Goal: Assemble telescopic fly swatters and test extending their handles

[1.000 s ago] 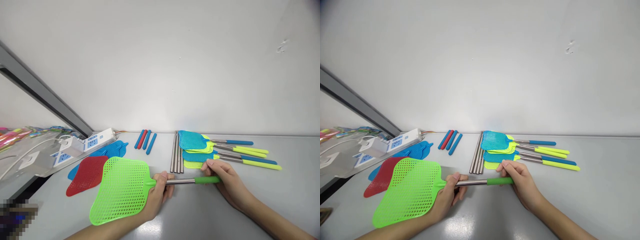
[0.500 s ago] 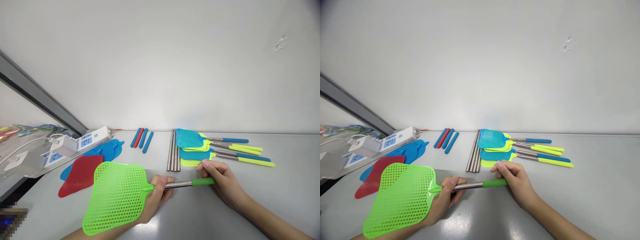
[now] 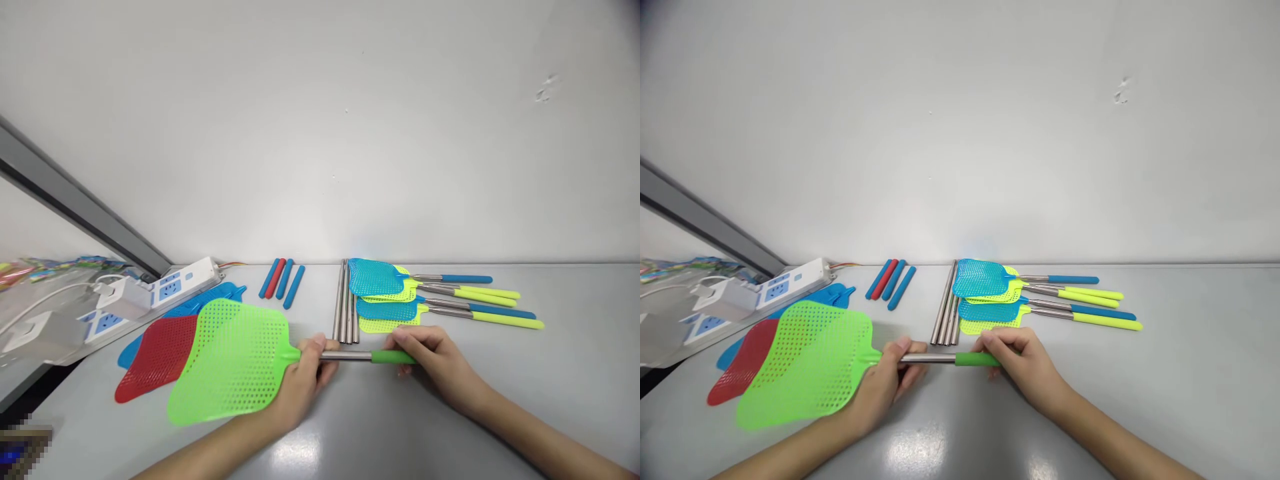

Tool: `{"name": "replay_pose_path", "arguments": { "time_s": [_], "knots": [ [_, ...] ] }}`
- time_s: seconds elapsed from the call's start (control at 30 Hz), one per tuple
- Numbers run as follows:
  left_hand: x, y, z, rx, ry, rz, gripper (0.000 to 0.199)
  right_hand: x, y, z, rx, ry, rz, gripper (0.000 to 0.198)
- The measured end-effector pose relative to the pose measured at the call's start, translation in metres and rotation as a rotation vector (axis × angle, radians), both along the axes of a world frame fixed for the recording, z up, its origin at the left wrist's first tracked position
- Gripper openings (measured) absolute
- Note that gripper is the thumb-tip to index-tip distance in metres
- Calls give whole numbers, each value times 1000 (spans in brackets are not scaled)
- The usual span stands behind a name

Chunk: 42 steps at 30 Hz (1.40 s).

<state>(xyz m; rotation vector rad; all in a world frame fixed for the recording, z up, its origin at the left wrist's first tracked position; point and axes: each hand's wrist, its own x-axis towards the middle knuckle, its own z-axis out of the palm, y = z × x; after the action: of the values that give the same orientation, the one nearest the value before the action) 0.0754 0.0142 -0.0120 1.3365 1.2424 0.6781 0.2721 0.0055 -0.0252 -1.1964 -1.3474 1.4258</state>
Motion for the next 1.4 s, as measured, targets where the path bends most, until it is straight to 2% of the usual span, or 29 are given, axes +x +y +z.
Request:
{"name": "replay_pose_path", "arguments": {
  "time_s": [0.13, 0.33, 0.47, 0.57, 0.67, 0.77, 0.87, 0.93, 0.97, 1.13, 1.4],
  "knots": [
    [-5, 9, 4, 70, -27, -6, 47, 0, -2, -1, -12, -40, 64, 26],
    [-2, 6, 16, 48, -75, 128, 45, -4, -4, 7, 22, -67, 197, 29],
    [11, 3, 28, 117, -346, 267, 25, -9, -8, 15, -44, -54, 184, 32],
    [22, 4, 45, -14, -622, 359, 17, -14, -12, 17, -70, -51, 153, 34],
    [33, 5, 69, -38, -802, 466, 12, -22, -20, 17, -148, 38, 176, 36],
    [47, 7, 91, -43, -883, 410, 22, -30, -32, 20, -182, 232, 201, 33],
    [61, 11, 101, -51, -882, 277, 42, -35, -43, 24, -262, 430, 272, 31],
    [68, 14, 100, -67, -866, 162, 47, -36, -48, 26, -318, 521, 272, 33],
    [70, 15, 99, -55, -886, 146, 48, -37, -49, 27, -343, 548, 266, 33],
    [69, 14, 97, -31, -1016, 168, 47, -38, -50, 31, -443, 655, 280, 34],
    [65, 16, 90, -112, -1111, 146, 44, -36, -49, 35, -551, 765, 399, 34]
  ]
}}
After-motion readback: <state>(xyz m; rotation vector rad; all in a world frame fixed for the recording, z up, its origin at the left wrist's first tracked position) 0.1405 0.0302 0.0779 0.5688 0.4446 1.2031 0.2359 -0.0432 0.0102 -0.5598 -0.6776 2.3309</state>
